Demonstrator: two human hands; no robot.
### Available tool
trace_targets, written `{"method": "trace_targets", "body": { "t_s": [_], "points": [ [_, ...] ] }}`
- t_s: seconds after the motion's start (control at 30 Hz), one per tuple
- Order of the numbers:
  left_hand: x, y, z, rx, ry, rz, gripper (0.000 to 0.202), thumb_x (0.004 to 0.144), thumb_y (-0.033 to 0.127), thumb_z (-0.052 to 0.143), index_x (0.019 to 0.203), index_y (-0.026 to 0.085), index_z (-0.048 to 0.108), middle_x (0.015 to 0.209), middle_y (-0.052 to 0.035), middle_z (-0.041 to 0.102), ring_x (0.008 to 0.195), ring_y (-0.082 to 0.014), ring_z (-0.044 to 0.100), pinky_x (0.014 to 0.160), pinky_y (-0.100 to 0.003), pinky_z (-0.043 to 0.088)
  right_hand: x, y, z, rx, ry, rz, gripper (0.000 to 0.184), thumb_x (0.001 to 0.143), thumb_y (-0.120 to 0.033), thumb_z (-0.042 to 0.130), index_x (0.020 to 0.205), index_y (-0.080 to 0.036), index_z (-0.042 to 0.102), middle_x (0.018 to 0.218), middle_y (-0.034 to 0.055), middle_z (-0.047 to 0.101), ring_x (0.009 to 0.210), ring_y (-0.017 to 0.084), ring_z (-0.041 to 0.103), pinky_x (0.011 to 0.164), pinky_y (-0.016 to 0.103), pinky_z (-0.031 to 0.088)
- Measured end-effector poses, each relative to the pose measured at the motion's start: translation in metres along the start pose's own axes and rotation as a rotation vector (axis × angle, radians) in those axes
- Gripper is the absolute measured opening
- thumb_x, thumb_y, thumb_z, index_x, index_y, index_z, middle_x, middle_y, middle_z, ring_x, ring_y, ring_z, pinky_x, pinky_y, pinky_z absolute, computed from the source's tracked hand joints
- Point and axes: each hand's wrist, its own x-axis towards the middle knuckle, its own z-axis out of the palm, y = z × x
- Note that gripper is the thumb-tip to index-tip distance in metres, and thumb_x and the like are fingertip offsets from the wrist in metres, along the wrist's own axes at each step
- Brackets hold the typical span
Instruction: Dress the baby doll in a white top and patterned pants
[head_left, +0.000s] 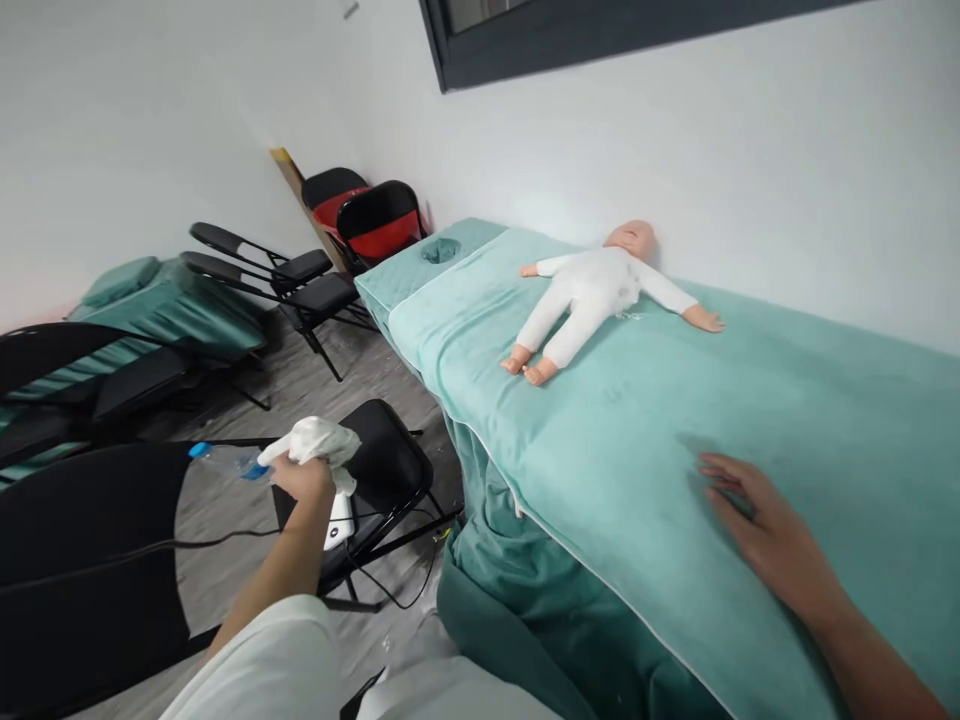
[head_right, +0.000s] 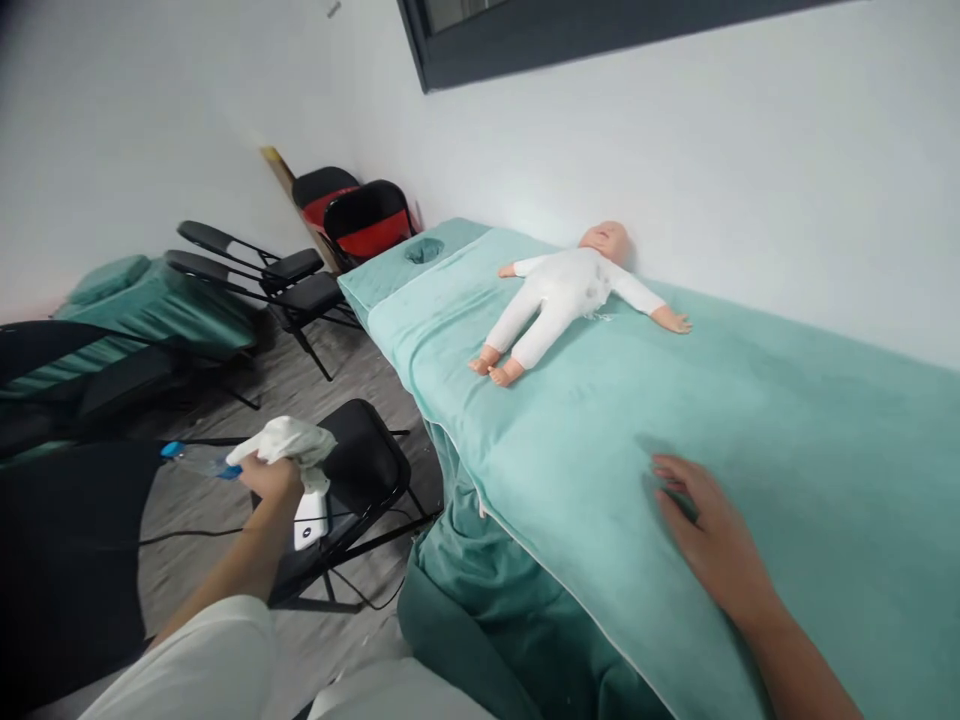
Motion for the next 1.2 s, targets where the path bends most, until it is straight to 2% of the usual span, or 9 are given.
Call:
{"method": "trace_targets", "body": {
  "t_s": [0.07, 0.13, 0.37, 0.5, 0.6, 0.8, 0.9, 1.07, 1.2],
  "points": [
    [-0.011, -0.012, 0.002, 0.124, 0.085, -0.232, 0.046, 0.089, 0.025, 0.044, 0.131, 0.006, 0.043, 0.114, -0.0162, 0.052, 0.107, -0.0334, 0.059, 0.089, -0.051, 0.048, -0.001, 0.003, 0.0, -0.014, -0.012, -0.008, 0.044, 0.092, -0.053, 0.053, 0.127, -0.028, 0.059, 0.13, 0.0095, 0.063, 0.111, 0.029, 0.066, 0.099, 0.048, 0.054],
    [-0.019, -0.017, 0.004, 0.159, 0.082, -0.304, 0.049, 0.087, 0.027, 0.051, 0.132, 0.01, 0.049, 0.128, -0.0188, 0.049, 0.112, -0.034, 0.059, 0.093, -0.051, 0.048, -0.002, 0.005, 0.0, -0.021, -0.02, -0.021, 0.042, 0.092, -0.053, 0.052, 0.126, -0.028, 0.06, 0.13, 0.0091, 0.063, 0.111, 0.029, 0.066, 0.099, 0.048, 0.054],
    [-0.045, -0.03, 0.022, 0.379, -0.176, -0.02, 0.05, 0.087, 0.019, 0.049, 0.136, 0.02, 0.055, 0.144, -0.0159, 0.044, 0.128, -0.0325, 0.05, 0.098, -0.043, 0.046, -0.005, -0.005, -0.001, -0.096, -0.009, -0.045, 0.039, 0.094, -0.053, 0.048, 0.121, -0.028, 0.062, 0.133, 0.0094, 0.063, 0.114, 0.03, 0.065, 0.098, 0.049, 0.054],
    [-0.065, -0.04, 0.044, 0.392, -0.318, -0.031, 0.056, 0.085, 0.016, 0.051, 0.14, 0.017, 0.052, 0.141, -0.0181, 0.045, 0.127, -0.0334, 0.05, 0.102, -0.043, 0.044, -0.005, -0.008, 0.0, -0.119, -0.004, -0.069, 0.037, 0.095, -0.051, 0.047, 0.119, -0.028, 0.062, 0.134, 0.0093, 0.064, 0.123, 0.032, 0.061, 0.103, 0.05, 0.051],
    [-0.071, -0.041, 0.056, 0.414, -0.312, -0.058, 0.059, 0.085, 0.021, 0.053, 0.144, 0.015, 0.047, 0.143, -0.0223, 0.043, 0.127, -0.0377, 0.051, 0.101, -0.048, 0.044, -0.004, -0.008, 0.002, -0.116, 0.006, -0.081, 0.034, 0.096, -0.048, 0.048, 0.118, -0.027, 0.062, 0.132, 0.01, 0.065, 0.124, 0.031, 0.061, 0.106, 0.051, 0.049],
    [-0.078, -0.03, 0.06, 0.476, -0.151, 0.11, 0.05, 0.087, 0.023, 0.048, 0.136, 0.012, 0.048, 0.154, -0.0265, 0.035, 0.146, -0.0425, 0.033, 0.111, -0.063, 0.032, -0.01, -0.012, 0.004, -0.117, 0.049, -0.103, 0.029, 0.097, -0.04, 0.048, 0.118, -0.026, 0.062, 0.13, 0.0097, 0.066, 0.122, 0.028, 0.062, 0.108, 0.051, 0.048],
    [-0.086, -0.02, 0.055, 0.432, -0.196, 0.241, 0.047, 0.088, 0.028, 0.046, 0.134, 0.016, 0.045, 0.156, -0.0254, 0.035, 0.149, -0.0421, 0.031, 0.11, -0.068, 0.032, -0.016, -0.015, 0.005, -0.119, 0.057, -0.096, 0.028, 0.097, -0.038, 0.048, 0.118, -0.027, 0.063, 0.13, 0.0093, 0.066, 0.123, 0.028, 0.061, 0.109, 0.052, 0.047],
    [-0.099, 0.002, 0.047, 0.291, -0.157, 0.237, 0.058, 0.084, 0.033, 0.048, 0.139, 0.024, 0.034, 0.162, -0.0227, 0.027, 0.153, -0.0456, 0.021, 0.109, -0.081, 0.018, -0.026, -0.018, 0.003, -0.088, 0.067, -0.074, 0.027, 0.098, -0.036, 0.047, 0.119, -0.027, 0.062, 0.131, 0.0089, 0.064, 0.123, 0.026, 0.06, 0.108, 0.05, 0.048],
    [-0.104, 0.027, 0.05, 0.168, -0.18, 0.283, 0.068, 0.078, 0.031, 0.05, 0.143, 0.029, 0.029, 0.166, -0.0152, 0.021, 0.155, -0.0425, 0.016, 0.115, -0.08, 0.012, -0.036, -0.022, 0.001, -0.046, 0.089, -0.053, 0.026, 0.099, -0.034, 0.047, 0.12, -0.027, 0.061, 0.132, 0.009, 0.063, 0.124, 0.026, 0.06, 0.108, 0.05, 0.048]
  ]
}}
